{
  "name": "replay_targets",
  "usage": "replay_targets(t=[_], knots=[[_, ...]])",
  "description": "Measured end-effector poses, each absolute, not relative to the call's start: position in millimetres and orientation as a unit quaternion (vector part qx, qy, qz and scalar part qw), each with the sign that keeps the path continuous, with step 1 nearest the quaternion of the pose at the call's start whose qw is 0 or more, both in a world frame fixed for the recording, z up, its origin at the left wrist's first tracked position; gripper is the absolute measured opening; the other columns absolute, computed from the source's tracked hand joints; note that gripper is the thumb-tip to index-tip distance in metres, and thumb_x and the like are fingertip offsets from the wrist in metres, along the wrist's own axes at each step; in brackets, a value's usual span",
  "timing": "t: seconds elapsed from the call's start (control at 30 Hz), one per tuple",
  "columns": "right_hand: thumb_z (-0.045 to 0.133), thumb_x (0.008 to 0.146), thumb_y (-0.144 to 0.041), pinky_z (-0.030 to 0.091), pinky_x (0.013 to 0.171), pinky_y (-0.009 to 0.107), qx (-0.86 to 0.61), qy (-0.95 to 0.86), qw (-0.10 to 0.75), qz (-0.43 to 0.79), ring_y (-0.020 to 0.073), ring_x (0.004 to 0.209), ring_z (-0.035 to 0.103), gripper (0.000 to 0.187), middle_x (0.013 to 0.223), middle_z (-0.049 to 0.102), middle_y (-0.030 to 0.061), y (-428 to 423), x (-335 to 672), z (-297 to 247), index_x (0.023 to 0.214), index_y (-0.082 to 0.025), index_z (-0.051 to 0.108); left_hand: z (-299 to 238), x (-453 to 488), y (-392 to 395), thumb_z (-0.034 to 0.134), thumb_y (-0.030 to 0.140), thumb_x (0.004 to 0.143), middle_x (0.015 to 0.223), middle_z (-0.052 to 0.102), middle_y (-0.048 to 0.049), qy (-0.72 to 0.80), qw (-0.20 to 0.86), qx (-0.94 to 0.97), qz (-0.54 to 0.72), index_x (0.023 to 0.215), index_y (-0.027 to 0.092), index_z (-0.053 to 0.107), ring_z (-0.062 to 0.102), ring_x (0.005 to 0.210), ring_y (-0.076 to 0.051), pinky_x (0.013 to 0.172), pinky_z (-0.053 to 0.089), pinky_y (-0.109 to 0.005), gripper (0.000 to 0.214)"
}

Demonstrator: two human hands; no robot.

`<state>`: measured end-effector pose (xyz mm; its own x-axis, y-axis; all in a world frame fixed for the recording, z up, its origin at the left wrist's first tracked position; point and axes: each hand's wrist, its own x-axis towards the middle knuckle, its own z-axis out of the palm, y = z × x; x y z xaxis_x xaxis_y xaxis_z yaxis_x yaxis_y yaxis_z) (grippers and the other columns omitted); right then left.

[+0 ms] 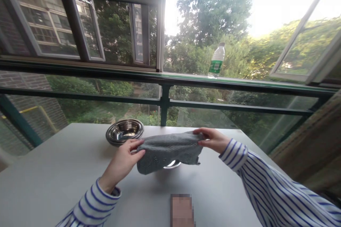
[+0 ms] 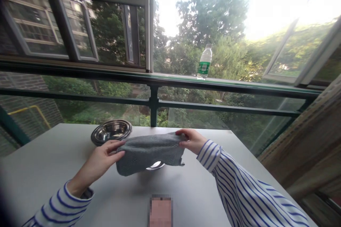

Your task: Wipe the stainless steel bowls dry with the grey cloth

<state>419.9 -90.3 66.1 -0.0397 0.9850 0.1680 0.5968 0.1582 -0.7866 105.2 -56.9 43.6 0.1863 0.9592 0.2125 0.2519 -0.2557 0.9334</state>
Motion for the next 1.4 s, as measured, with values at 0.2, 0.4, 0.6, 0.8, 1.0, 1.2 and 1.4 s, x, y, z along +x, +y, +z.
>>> replay_targets(t=[0.2, 0.4, 0.6, 0.8, 1.0, 1.2, 1.4], knots=[[0.063, 0.064, -0.023, 0.046, 0.060, 0.027, -0.587, -0.701, 0.334, 0.227, 0.0143, 0.063, 0.054, 0.008, 0.068, 0.061, 0.0019, -91.3, 430.7, 60.4, 0.069, -0.018, 0.068, 50.3, 102.5, -55.7, 0.065, 0.035, 0.062, 0.094, 0.064, -0.0072, 0.464, 0.314, 0.713, 0.422, 0.063, 0.021, 0.068, 0.059, 0.084, -0.024, 0.077, 0.047, -0.032, 0.015], [0.055, 0.073, -0.037, 0.049, 0.051, 0.025, -0.588, -0.677, 0.364, 0.252, 0.0133, 0.055, 0.057, 0.024, 0.057, 0.058, -0.0003, -87.9, 418.4, 67.7, 0.067, -0.015, 0.060, 57.5, 112.6, -51.0, 0.061, 0.037, 0.068, 0.059, 0.057, 0.0018, 0.439, 0.548, 0.551, 0.451, 0.070, 0.016, 0.055, 0.055, 0.057, -0.015, 0.054, 0.042, -0.025, 0.022], [0.045, 0.080, -0.032, 0.045, 0.038, 0.022, -0.596, -0.647, 0.406, 0.247, 0.0115, 0.043, 0.053, 0.019, 0.052, 0.053, -0.0033, -95.4, 367.8, 60.0, 0.078, -0.016, 0.054, 44.8, 139.0, -60.6, 0.061, 0.039, 0.070, 0.062, 0.057, 0.0025, 0.441, 0.552, 0.523, 0.476, 0.079, 0.016, 0.050, 0.055, 0.059, -0.013, 0.056, 0.041, -0.023, 0.027], [0.045, 0.082, -0.021, 0.050, 0.070, 0.031, -0.497, -0.750, 0.421, 0.112, 0.0165, 0.075, 0.059, 0.017, 0.087, 0.064, 0.0070, -116.7, 314.0, 48.6, 0.095, -0.018, 0.056, 48.4, 158.7, -82.8, 0.057, 0.041, 0.074, 0.066, 0.059, 0.0029, 0.376, 0.656, 0.462, 0.463, 0.083, 0.017, 0.050, 0.057, 0.059, -0.012, 0.056, 0.043, -0.023, 0.026], [0.049, 0.081, -0.018, 0.046, 0.084, 0.037, -0.401, -0.852, 0.337, -0.008, 0.0215, 0.099, 0.053, 0.029, 0.107, 0.061, 0.0083, -132.5, 297.6, 38.4, 0.110, -0.019, 0.054, 42.0, 166.3, -82.4, 0.064, 0.034, 0.070, 0.090, 0.067, -0.0057, 0.323, 0.667, 0.450, 0.499, 0.102, 0.014, 0.058, 0.061, 0.085, -0.019, 0.078, 0.045, -0.030, 0.038], [0.050, 0.082, -0.020, 0.044, 0.090, 0.040, -0.495, -0.708, 0.503, -0.029, 0.0228, 0.108, 0.051, 0.033, 0.116, 0.056, 0.0117, -136.6, 320.0, 29.2, 0.115, -0.019, 0.050, 22.6, 164.7, -77.0, 0.061, 0.032, 0.074, 0.097, 0.068, -0.0066, 0.343, 0.604, 0.496, 0.521, 0.104, 0.015, 0.062, 0.060, 0.091, -0.021, 0.084, 0.044, -0.032, 0.035], [0.058, 0.073, -0.024, 0.050, 0.076, 0.033, -0.523, -0.706, 0.450, 0.159, 0.0202, 0.085, 0.061, 0.038, 0.095, 0.065, 0.0068, -124.1, 342.0, 29.2, 0.110, -0.016, 0.052, 27.8, 164.6, -81.3, 0.062, 0.031, 0.074, 0.097, 0.068, -0.0066, 0.307, 0.641, 0.549, 0.440, 0.102, 0.016, 0.063, 0.060, 0.090, -0.020, 0.080, 0.045, -0.029, 0.033]])
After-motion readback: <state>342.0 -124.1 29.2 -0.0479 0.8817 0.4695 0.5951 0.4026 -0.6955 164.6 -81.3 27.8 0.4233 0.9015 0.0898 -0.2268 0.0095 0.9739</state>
